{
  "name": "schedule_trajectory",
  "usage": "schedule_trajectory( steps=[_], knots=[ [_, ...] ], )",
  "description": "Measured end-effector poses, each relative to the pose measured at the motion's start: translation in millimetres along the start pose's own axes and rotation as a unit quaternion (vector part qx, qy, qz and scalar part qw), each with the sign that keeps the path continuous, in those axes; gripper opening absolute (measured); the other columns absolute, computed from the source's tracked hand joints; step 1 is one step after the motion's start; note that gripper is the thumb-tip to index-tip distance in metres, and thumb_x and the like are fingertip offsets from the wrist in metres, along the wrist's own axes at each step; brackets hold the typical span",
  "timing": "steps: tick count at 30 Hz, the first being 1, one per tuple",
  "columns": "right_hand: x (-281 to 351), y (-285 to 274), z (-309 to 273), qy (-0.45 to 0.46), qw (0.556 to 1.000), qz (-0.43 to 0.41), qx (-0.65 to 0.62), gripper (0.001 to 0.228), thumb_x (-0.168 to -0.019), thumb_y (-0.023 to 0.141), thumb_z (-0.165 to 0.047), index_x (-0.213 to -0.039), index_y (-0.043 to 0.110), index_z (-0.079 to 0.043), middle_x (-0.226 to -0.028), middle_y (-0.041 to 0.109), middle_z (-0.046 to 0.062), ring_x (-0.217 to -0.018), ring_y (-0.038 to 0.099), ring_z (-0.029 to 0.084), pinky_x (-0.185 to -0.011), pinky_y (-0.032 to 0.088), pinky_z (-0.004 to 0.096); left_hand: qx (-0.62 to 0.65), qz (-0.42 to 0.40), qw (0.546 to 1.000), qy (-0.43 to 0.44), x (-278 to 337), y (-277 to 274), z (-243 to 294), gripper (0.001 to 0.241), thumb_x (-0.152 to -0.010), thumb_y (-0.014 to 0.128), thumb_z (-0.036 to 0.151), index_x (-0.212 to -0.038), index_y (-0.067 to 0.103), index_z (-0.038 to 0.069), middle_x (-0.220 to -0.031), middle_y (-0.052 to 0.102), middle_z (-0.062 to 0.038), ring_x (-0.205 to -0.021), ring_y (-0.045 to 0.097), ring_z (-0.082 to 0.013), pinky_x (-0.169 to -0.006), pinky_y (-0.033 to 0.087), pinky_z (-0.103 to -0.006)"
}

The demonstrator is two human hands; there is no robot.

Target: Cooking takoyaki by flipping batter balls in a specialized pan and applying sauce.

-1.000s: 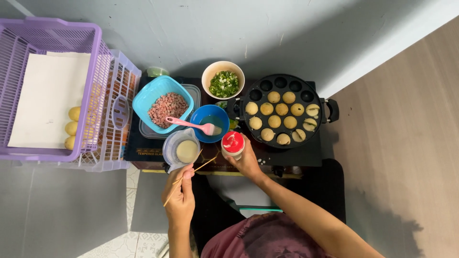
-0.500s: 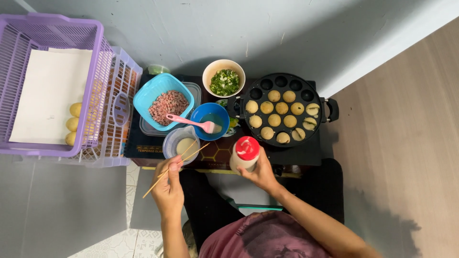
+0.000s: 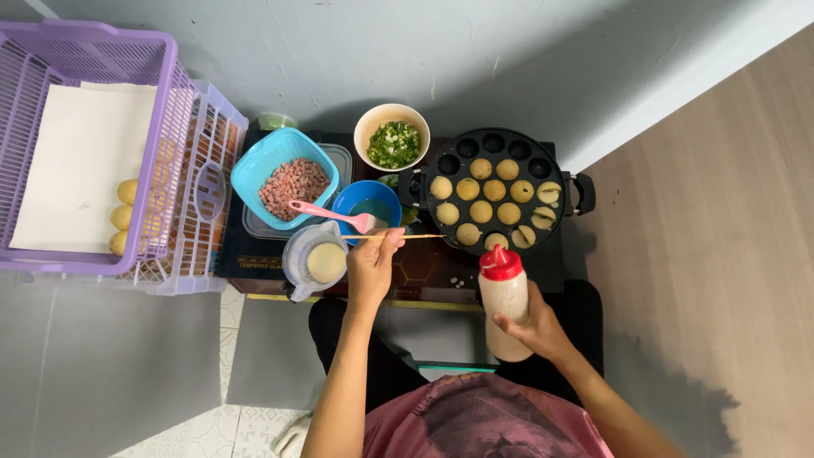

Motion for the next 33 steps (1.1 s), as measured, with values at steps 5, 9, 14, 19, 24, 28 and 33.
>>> schedule_trajectory(
  steps=[5, 9, 14, 19, 24, 28, 33],
  knots=[
    [-11.8, 56.0, -0.7, 0.038, 0.997, -0.045, -0.059, 0.087, -0.074, 0.090, -0.046, -0.141, 0.049, -0.008, -0.112, 0.070, 0.028, -0.111, 0.069, 0.044, -0.092, 0.055, 0.058, -0.083, -0.043, 0.995, 0.032, -39.2, 19.1, -7.9, 0.015, -0.101, 0.067, 0.019, -0.105, 0.079, 0.012, -0.083, 0.077, -0.010, -0.082, 0.077, -0.0250, -0.075, 0.066, -0.0359],
    [-22.9, 90.1, -11.2, 0.076, 0.989, -0.086, -0.093, 0.084, -0.076, 0.087, -0.050, -0.138, 0.052, -0.007, -0.112, 0.069, 0.030, -0.111, 0.069, 0.045, -0.091, 0.056, 0.058, -0.130, -0.091, 0.987, 0.034, -61.5, 34.6, -22.4, 0.012, -0.099, 0.069, 0.023, -0.099, 0.080, 0.018, -0.081, 0.079, -0.003, -0.084, 0.077, -0.0197, -0.078, 0.063, -0.0337],
    [-33.5, 106.4, -21.9, 0.101, 0.984, -0.079, -0.127, 0.080, -0.082, 0.085, -0.052, -0.135, 0.053, -0.001, -0.106, 0.069, 0.029, -0.103, 0.072, 0.040, -0.085, 0.059, 0.053, -0.133, -0.123, 0.983, 0.041, -67.1, 44.9, -34.8, 0.010, -0.097, 0.070, 0.018, -0.096, 0.079, 0.014, -0.078, 0.077, -0.007, -0.083, 0.076, -0.0265, -0.076, 0.063, -0.0386],
    [-34.6, 107.3, -50.9, 0.128, 0.973, -0.077, -0.176, 0.080, -0.084, 0.083, -0.053, -0.134, 0.054, 0.003, -0.104, 0.069, 0.030, -0.100, 0.073, 0.040, -0.081, 0.059, 0.053, -0.131, -0.138, 0.980, 0.056, -69.5, 54.0, -39.7, 0.009, -0.097, 0.070, 0.016, -0.094, 0.078, 0.013, -0.079, 0.077, -0.009, -0.082, 0.077, -0.0265, -0.075, 0.063, -0.0396],
    [-46.9, 116.3, -36.6, 0.182, 0.943, -0.094, -0.262, 0.084, -0.084, 0.084, -0.052, -0.135, 0.053, 0.007, -0.109, 0.068, 0.032, -0.105, 0.071, 0.040, -0.086, 0.058, 0.054, -0.127, -0.135, 0.981, 0.062, -70.5, 58.2, -51.0, 0.010, -0.097, 0.071, 0.016, -0.095, 0.079, 0.012, -0.080, 0.077, -0.010, -0.083, 0.076, -0.0277, -0.075, 0.062, -0.0376],
    [-55.5, 124.9, -39.8, 0.200, 0.921, -0.088, -0.322, 0.083, -0.084, 0.084, -0.052, -0.132, 0.055, 0.009, -0.105, 0.069, 0.029, -0.097, 0.072, 0.036, -0.081, 0.060, 0.053, -0.125, -0.128, 0.982, 0.064, -71.1, 59.4, -53.6, 0.009, -0.096, 0.071, 0.016, -0.094, 0.080, 0.013, -0.081, 0.078, -0.009, -0.084, 0.076, -0.0264, -0.075, 0.062, -0.0370],
    [-62.1, 134.2, -39.9, 0.225, 0.894, -0.089, -0.377, 0.082, -0.083, 0.083, -0.054, -0.126, 0.059, 0.013, -0.103, 0.070, 0.029, -0.092, 0.073, 0.038, -0.076, 0.060, 0.055, -0.119, -0.125, 0.983, 0.063, -70.1, 60.3, -56.2, 0.008, -0.096, 0.072, 0.015, -0.095, 0.079, 0.011, -0.082, 0.077, -0.010, -0.084, 0.076, -0.0283, -0.075, 0.062, -0.0383]
  ],
)
Point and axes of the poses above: each hand's wrist, its own x-axis away from the middle knuckle, its own y-axis out of the palm, z = x × y, the point moved 6 cm from there along -x, towards the middle knuckle
